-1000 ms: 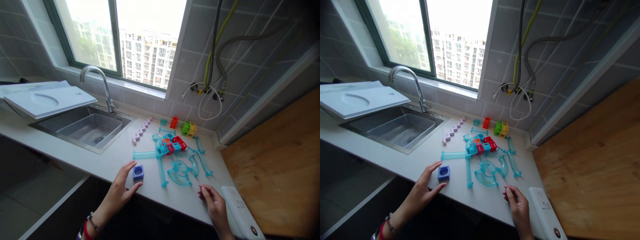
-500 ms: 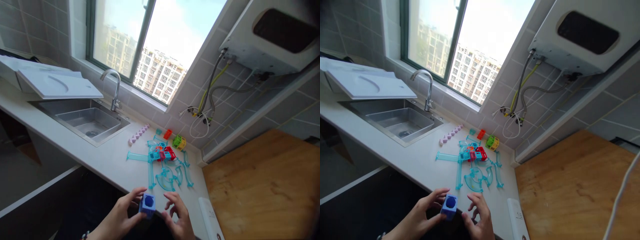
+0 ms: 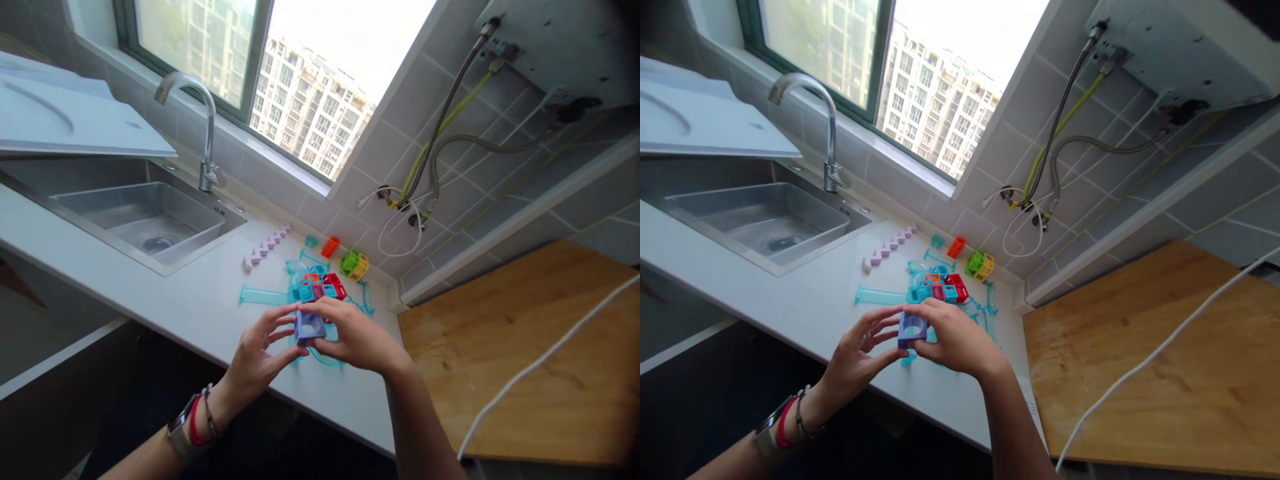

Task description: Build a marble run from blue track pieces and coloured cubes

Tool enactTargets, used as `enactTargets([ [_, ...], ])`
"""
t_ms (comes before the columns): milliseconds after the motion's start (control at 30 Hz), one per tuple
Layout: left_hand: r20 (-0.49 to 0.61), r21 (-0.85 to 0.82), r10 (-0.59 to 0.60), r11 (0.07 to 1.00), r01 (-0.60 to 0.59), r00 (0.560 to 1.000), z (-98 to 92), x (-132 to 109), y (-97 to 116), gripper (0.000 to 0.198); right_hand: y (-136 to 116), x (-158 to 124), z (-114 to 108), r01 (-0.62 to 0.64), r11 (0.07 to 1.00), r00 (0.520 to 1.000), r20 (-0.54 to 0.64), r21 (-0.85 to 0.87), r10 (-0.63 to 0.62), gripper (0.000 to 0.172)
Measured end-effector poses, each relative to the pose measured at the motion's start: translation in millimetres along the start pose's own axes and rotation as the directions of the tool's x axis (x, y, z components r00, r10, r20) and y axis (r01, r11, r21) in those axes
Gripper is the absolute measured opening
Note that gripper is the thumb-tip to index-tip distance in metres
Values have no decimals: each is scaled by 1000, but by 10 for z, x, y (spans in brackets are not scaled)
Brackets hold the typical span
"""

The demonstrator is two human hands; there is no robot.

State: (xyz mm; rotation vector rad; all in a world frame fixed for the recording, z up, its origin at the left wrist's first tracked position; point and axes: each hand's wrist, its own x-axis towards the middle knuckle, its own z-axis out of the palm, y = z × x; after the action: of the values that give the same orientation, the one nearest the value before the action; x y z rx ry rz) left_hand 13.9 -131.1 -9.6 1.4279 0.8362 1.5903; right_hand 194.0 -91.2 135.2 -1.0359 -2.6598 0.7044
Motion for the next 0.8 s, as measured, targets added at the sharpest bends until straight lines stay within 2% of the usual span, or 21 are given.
enactTargets([
  [67,0,94,31,995,-31,1000,-62,139,-103,60,247,133,-195,-16,997,1000,-5,71,16,50],
  [167,45,288,41,956,-52,998,-193,258,-305,29,785,260,-483,-125,957,990,-31,260,138,43],
  [233,109,349,-21,937,-19,994,-265,292,-432,16,1226,294,-642,-161,919,973,-99,359,209,44],
  [300,192,339,-122,939,51,974,-311,310,-516,17,1684,265,-772,-193,915,937,-209,355,279,46],
  [333,228,322,-167,943,87,959,-326,316,-538,18,1904,223,-829,-251,916,917,-227,314,329,47],
  [400,272,297,-213,946,128,939,-344,323,-550,20,2298,93,-931,-454,880,865,-171,135,473,46],
  [467,300,304,-225,944,130,927,-351,325,-540,19,2624,-71,-1014,-628,777,770,-178,-44,612,45],
  [533,339,323,-232,939,119,912,-352,324,-527,18,2892,-225,-1064,-721,679,690,-238,-137,684,45],
  [600,385,332,-241,937,111,891,-349,324,-522,17,3122,-334,-1072,-776,594,630,-304,-213,714,47],
  [667,411,331,-243,938,104,878,-346,324,-526,16,3326,-378,-1039,-805,515,593,-349,-295,726,49],
  [800,364,337,-220,937,92,905,-327,322,-544,16,3673,-311,-931,-808,399,567,-389,-433,727,51],
])
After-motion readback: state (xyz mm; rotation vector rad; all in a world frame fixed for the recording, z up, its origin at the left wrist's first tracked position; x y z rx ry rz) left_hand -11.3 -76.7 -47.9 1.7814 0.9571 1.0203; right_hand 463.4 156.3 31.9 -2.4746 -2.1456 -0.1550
